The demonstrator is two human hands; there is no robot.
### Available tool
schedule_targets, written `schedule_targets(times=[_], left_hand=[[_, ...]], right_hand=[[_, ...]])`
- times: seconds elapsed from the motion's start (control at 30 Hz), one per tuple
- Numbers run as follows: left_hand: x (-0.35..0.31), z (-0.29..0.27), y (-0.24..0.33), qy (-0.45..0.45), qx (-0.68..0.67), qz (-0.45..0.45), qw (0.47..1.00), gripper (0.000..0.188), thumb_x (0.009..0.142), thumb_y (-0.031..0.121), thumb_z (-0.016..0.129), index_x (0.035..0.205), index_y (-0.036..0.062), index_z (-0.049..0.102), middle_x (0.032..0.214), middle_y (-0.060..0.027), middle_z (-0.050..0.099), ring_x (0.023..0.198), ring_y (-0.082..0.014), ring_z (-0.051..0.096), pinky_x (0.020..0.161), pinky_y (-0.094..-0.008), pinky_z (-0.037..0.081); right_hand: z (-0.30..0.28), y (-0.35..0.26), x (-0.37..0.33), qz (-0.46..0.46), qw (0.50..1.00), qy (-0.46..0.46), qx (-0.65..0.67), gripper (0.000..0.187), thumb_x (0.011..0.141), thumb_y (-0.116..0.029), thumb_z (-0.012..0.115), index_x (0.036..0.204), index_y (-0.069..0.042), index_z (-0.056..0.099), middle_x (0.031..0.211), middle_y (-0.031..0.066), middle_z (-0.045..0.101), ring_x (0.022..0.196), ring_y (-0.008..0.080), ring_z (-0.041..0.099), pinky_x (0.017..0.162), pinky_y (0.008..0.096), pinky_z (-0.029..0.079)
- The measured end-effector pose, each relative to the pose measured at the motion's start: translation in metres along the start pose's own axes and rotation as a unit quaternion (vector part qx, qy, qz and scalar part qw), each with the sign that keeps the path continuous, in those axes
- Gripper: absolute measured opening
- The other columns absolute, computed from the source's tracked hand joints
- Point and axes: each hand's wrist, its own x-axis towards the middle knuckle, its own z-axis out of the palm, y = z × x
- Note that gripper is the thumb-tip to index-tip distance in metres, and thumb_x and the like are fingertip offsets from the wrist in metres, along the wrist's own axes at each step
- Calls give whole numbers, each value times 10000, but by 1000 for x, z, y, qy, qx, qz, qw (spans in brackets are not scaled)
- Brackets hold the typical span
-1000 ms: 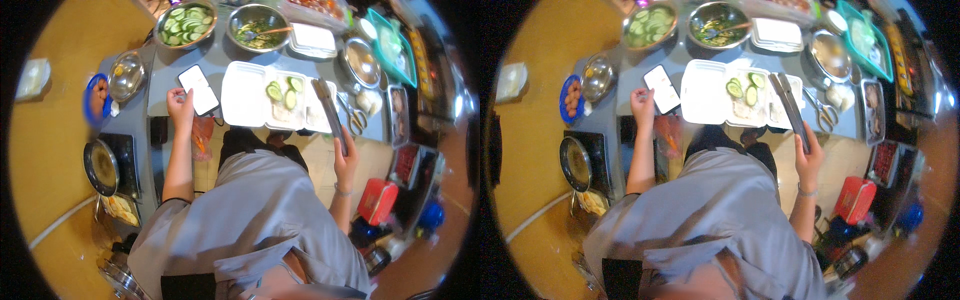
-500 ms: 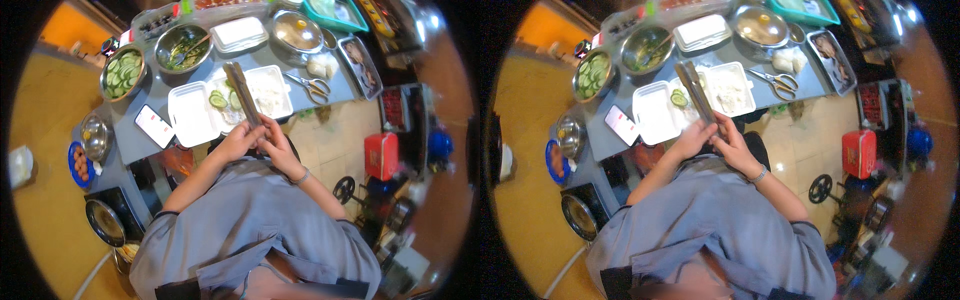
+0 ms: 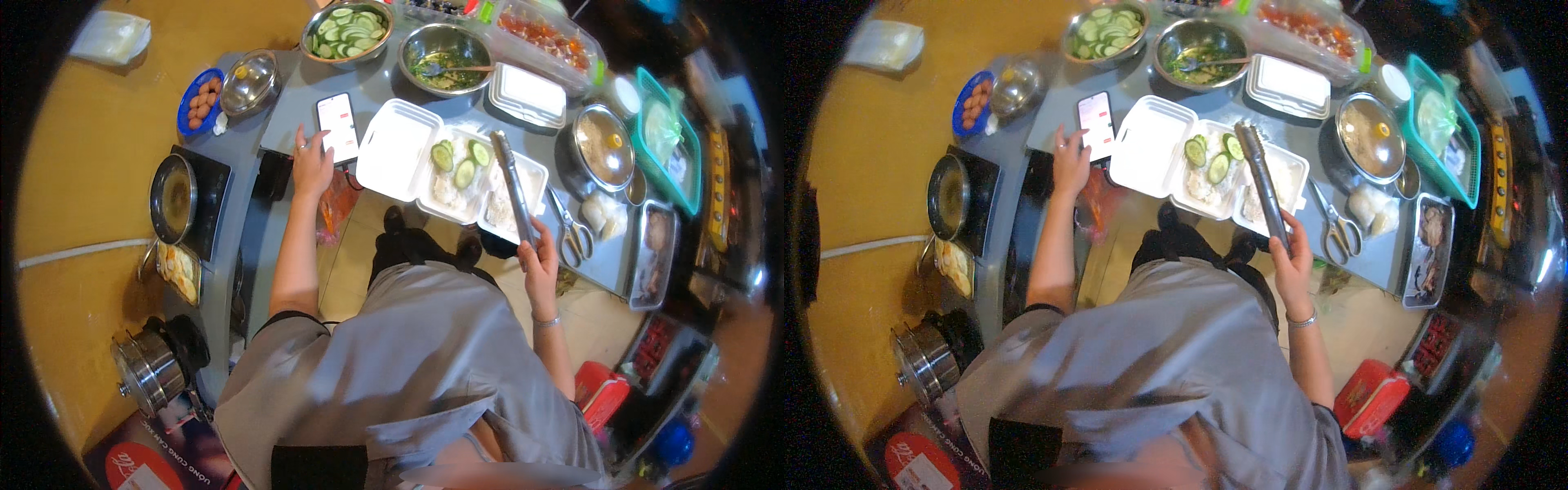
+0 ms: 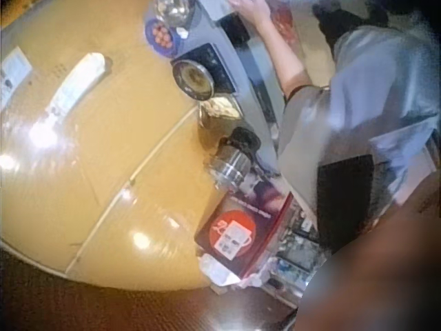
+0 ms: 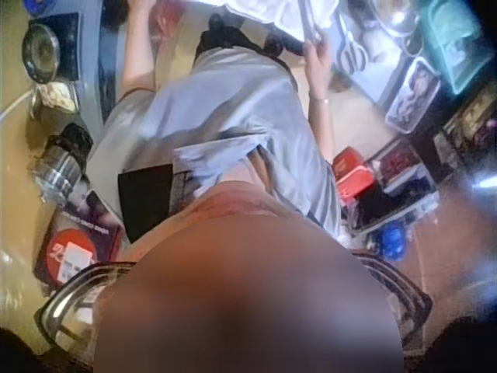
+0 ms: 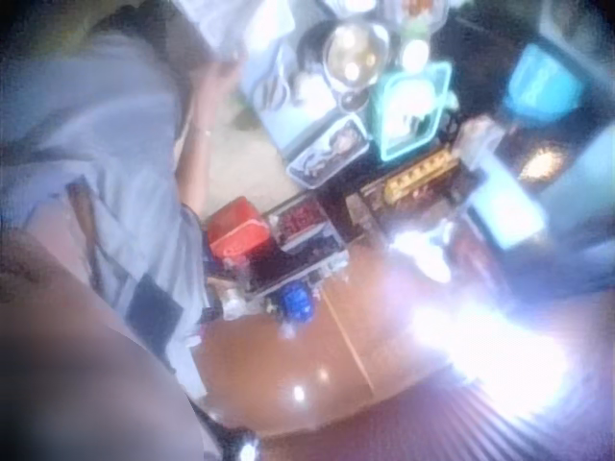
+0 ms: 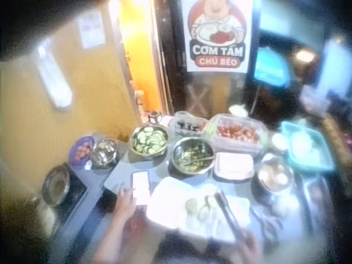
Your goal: The person assembles takeout meals by placing sliced cucumbers, cooked meat, and rice into styrofoam containers. They use tongs and scissors to handle the food, then pack the containers into plastic bags. The person also retrieves a package of bread from a refrigerator and places it into a bag.
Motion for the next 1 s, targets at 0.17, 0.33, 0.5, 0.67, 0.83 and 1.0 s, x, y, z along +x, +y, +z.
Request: schedule_targets(times=[0.17, 0.33, 0.5, 0.67, 0.83, 1.0], left_hand=[[-4, 1, 1, -39, 58, 13, 997, 404, 850, 247, 609, 1247, 199, 554, 1529, -227, 200, 1265, -453, 409, 1002, -496, 403], [4, -17, 47, 93, -156, 9, 983, 443, 863, 228, 627, 1278, 121, 517, 1488, -252, 241, 1320, -420, 357, 1049, -470, 350], [-7, -14, 110, -41, -496, 16, 867, 520, 871, 330, 621, 1302, 67, 494, 1456, -153, 326, 1267, -274, 418, 1016, -399, 365], [-39, -8, 181, -349, -700, 143, 607, 815, 925, 570, 485, 1517, 117, 157, 1482, -151, 326, 1299, -268, 406, 1079, -445, 320], [-31, -23, 180, -364, -690, 181, 598, 939, 875, 688, 458, 1525, 105, 112, 1338, -129, 446, 1220, -242, 435, 1079, -422, 279], [-32, -23, 168, -374, -699, 164, 587, 945, 880, 631, 529, 1535, 120, 78, 1263, -115, 498, 1161, -221, 481, 1043, -395, 330]], right_hand=[[9, -4, 6, -3, 1000, 5, 17, 435, 924, -76, 557, 1344, -26, 457, 767, -66, 443, 624, 9, 374, 532, 177, 285], [48, -17, 11, -6, 999, 7, 35, 438, 931, -124, 548, 1342, -13, 450, 721, -36, 470, 612, 32, 412, 523, 186, 310], [83, -26, 18, 17, 997, 11, 79, 361, 953, -176, 566, 1267, -13, 495, 742, -38, 510, 639, 30, 447, 553, 181, 341], [132, -52, 29, -144, 988, 7, 52, 304, 1007, -194, 460, 1249, -12, 487, 1001, 75, 600, 949, 160, 581, 832, 289, 445], [161, -67, 26, -146, 989, 14, 5, 287, 1001, -193, 484, 1222, -11, 463, 1236, 109, 553, 1151, 172, 513, 978, 326, 393], [171, -50, 25, -102, 994, 22, 36, 308, 1003, -192, 484, 1236, 3, 434, 1265, 125, 538, 1155, 185, 508, 1007, 337, 383]])
